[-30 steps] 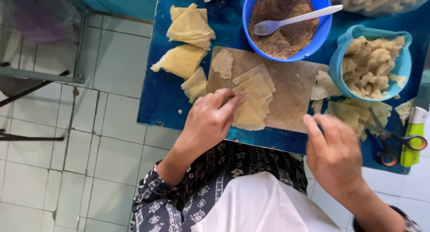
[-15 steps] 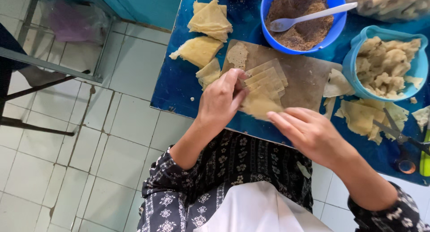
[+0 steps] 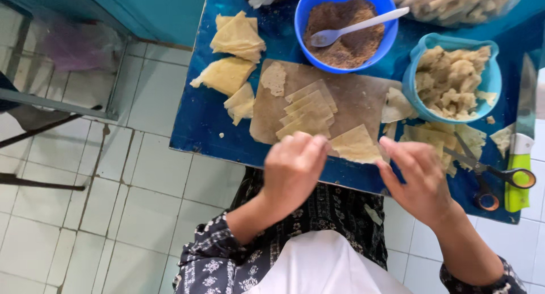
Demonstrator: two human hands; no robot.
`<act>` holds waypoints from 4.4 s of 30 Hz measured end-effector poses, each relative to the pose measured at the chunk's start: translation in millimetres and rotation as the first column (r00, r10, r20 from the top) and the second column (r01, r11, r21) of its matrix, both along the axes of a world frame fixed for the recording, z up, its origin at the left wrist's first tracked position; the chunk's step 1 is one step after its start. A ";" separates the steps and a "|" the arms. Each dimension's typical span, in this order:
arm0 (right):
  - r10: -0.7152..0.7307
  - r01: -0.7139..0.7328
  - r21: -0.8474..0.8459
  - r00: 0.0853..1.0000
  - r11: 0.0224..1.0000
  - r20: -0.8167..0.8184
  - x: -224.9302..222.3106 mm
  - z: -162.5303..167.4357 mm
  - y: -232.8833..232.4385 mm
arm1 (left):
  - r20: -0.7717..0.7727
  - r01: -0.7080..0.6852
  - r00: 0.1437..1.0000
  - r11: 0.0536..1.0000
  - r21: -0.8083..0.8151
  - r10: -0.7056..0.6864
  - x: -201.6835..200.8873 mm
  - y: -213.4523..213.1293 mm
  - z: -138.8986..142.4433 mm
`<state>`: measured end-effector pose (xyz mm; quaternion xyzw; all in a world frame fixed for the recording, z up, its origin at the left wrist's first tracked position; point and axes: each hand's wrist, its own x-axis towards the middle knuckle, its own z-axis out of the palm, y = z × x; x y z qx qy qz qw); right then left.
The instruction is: The person takes thin square pastry sheets from a cutting board, spoons brown filling from a blue bowl onto a sheet, folds and pinches the sheet closed around the filling, and stacks the folded pastries on the board. They repeat this cycle, occasionally grabbing more filling and pressing the seams shut by hand.
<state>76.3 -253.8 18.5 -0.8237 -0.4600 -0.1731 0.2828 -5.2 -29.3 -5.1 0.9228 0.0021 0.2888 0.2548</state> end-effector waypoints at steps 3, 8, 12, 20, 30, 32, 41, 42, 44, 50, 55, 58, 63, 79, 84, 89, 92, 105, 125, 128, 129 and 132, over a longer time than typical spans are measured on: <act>-0.142 0.144 0.060 0.989 0.988 -0.039 25.0 13.5 11.0 | -0.038 0.043 0.998 0.998 0.047 -0.041 7.3 -17.1 -0.1; -0.243 0.240 0.060 0.969 0.969 0.043 106.7 47.3 52.8 | -0.098 0.034 0.995 0.996 0.078 -0.026 14.9 -26.9 2.0; -0.207 0.245 0.053 0.899 0.968 -0.385 150.9 75.4 97.0 | -0.181 0.106 0.979 0.993 0.046 -0.096 25.7 -28.0 5.5; -0.195 0.245 0.082 0.900 0.966 -0.391 154.5 95.2 115.6 | -0.210 0.213 0.954 0.977 -0.025 -0.214 33.5 -32.1 17.5; 0.137 -0.119 0.168 0.986 0.979 -0.096 146.7 77.6 150.7 | -0.361 0.217 0.915 0.974 0.069 -0.179 35.1 -23.8 12.3; 0.051 -0.056 0.061 0.995 0.997 0.081 145.7 75.6 146.1 | -0.323 0.225 0.927 0.971 0.077 -0.189 35.2 -22.8 11.4; 0.046 -0.051 0.044 0.994 0.998 0.098 138.6 65.9 137.7 | -0.302 0.266 0.916 0.964 -0.033 -0.263 33.4 -17.1 12.5; 0.038 -0.044 0.062 0.994 0.997 0.101 139.2 65.5 136.0 | -0.309 0.260 0.916 0.965 -0.028 -0.256 33.5 -16.8 12.5; -0.004 0.007 0.080 0.999 0.997 -0.046 140.8 63.4 134.8 | -0.319 0.258 0.914 0.966 -0.017 -0.250 34.5 -16.5 12.2; 0.071 0.073 0.290 0.887 0.954 -0.456 144.8 57.7 131.0 | -0.325 0.267 0.910 0.964 -0.018 -0.258 35.4 -15.2 10.3; 0.132 0.217 0.449 0.768 0.867 -0.627 147.6 58.2 121.2 | -0.298 0.260 0.917 0.964 -0.058 -0.265 36.4 -14.2 10.0; 0.153 0.262 0.497 0.746 0.827 -0.648 148.9 57.8 109.8 | -0.273 0.248 0.927 0.966 -0.070 -0.258 36.5 -14.0 10.7; 0.210 0.327 0.566 0.698 0.757 -0.685 143.3 54.4 79.0 | -0.280 0.220 0.930 0.971 -0.094 -0.238 32.8 -11.2 10.9; -0.127 0.433 0.331 0.746 0.838 -0.654 -27.8 1.5 -45.1 | -0.270 0.125 0.949 0.980 -0.157 -0.164 18.7 -14.3 9.2; -0.123 0.148 0.098 0.967 0.984 -0.225 -37.2 9.9 -40.5 | -0.240 0.119 0.956 0.969 -0.217 -0.171 16.7 -17.1 4.8; 0.199 -0.196 -0.044 0.976 0.980 0.086 -31.7 16.0 -34.7 | -0.216 0.121 0.960 0.958 -0.260 -0.180 16.9 -18.8 1.7; 0.257 -0.230 -0.186 0.957 0.955 0.136 -34.7 23.2 -38.1 | -0.214 0.120 0.960 0.953 -0.277 -0.183 17.2 -19.6 0.9; -0.035 0.184 0.455 0.948 0.871 -0.316 71.6 70.2 90.6 | -0.200 0.205 0.948 0.955 -0.213 -0.248 19.4 -21.5 2.1; -0.268 0.143 -0.250 0.759 0.958 -0.593 -2.8 21.2 5.0 | -0.272 0.310 0.902 0.942 -0.130 -0.335 25.0 -12.3 10.4; -0.242 0.126 -0.238 0.793 0.963 -0.560 -2.4 14.3 2.9 | -0.303 0.303 0.895 0.945 -0.124 -0.326 25.0 -12.5 10.3; -0.232 0.114 -0.251 0.827 0.961 -0.513 -2.6 13.3 3.4 | -0.298 0.303 0.896 0.943 -0.135 -0.330 25.0 -12.2 10.3; -0.196 0.095 -0.275 0.910 0.957 -0.367 -6.4 11.1 8.0 | -0.288 0.304 0.895 0.939 -0.163 -0.340 24.5 -10.8 9.7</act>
